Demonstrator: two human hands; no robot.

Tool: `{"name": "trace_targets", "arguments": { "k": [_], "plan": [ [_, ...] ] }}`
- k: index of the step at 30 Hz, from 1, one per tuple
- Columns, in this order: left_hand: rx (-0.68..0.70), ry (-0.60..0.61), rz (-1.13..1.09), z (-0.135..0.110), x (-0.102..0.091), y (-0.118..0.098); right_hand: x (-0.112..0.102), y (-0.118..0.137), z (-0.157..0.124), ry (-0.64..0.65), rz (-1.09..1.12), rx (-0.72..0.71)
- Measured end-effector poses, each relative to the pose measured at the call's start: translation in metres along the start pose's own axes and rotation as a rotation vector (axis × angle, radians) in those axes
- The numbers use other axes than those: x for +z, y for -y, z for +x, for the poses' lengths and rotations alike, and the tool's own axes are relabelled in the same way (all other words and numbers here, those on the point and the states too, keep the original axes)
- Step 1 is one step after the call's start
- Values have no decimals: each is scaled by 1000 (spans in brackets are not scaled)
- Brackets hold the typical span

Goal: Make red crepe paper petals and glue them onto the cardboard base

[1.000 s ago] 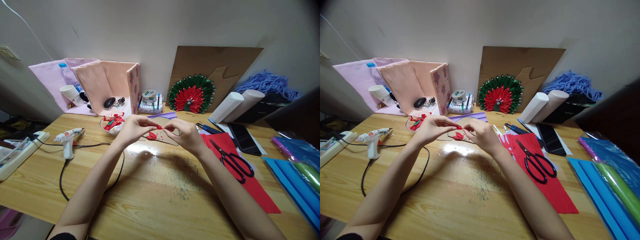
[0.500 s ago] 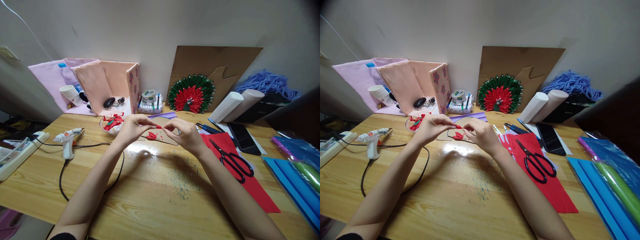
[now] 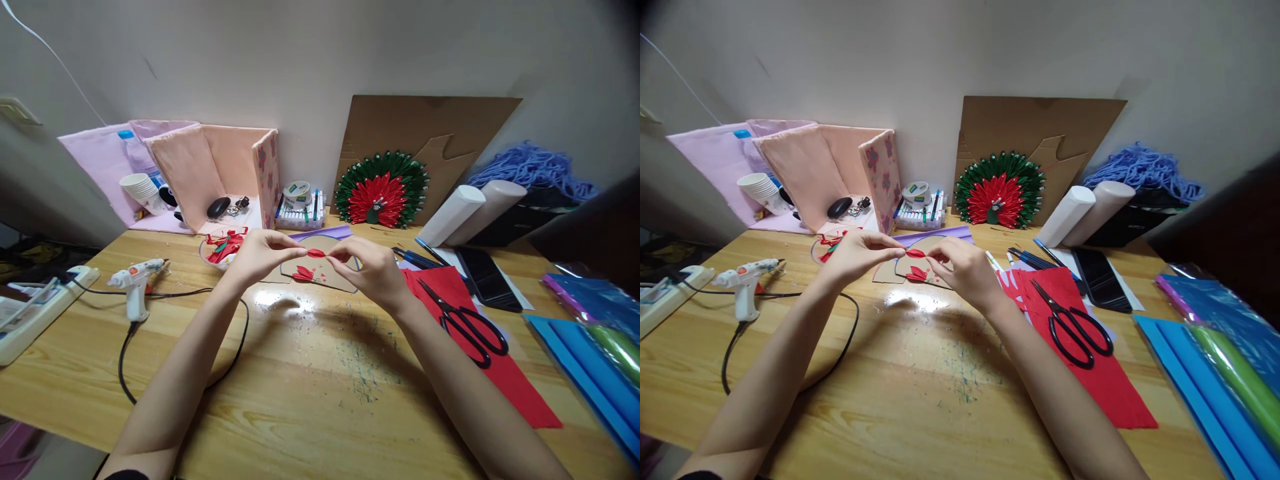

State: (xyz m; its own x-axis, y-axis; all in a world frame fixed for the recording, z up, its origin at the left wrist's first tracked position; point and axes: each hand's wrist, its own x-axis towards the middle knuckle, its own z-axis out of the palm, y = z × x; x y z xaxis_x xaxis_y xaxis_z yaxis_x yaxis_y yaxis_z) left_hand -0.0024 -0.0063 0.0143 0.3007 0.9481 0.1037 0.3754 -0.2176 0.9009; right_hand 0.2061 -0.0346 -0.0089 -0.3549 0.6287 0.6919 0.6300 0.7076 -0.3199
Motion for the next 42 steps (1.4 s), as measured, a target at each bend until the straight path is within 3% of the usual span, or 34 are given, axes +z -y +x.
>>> {"name": "trace_targets", "arguments": {
  "k": [5,14,18,22,33,42],
  "plan": [
    [-25,91,-1,-1,3,-1,1,1,-1,5,-6,-1],
    [-30,79,-21,0,0,-1,2,1,-1,-13,-17,-9],
    [-25,86,-138,1,4,1,3,1,-1,-25,-19,-1],
    [90,115,-182,-1,9,1,4,1,-1,-24,-14,-2],
    [387,-3,96,-5,16,0,3,8,1,-16,9,2],
    [442,-56,290,-6,16,-4,5,8,-1,-20,12,-3]
  ]
}}
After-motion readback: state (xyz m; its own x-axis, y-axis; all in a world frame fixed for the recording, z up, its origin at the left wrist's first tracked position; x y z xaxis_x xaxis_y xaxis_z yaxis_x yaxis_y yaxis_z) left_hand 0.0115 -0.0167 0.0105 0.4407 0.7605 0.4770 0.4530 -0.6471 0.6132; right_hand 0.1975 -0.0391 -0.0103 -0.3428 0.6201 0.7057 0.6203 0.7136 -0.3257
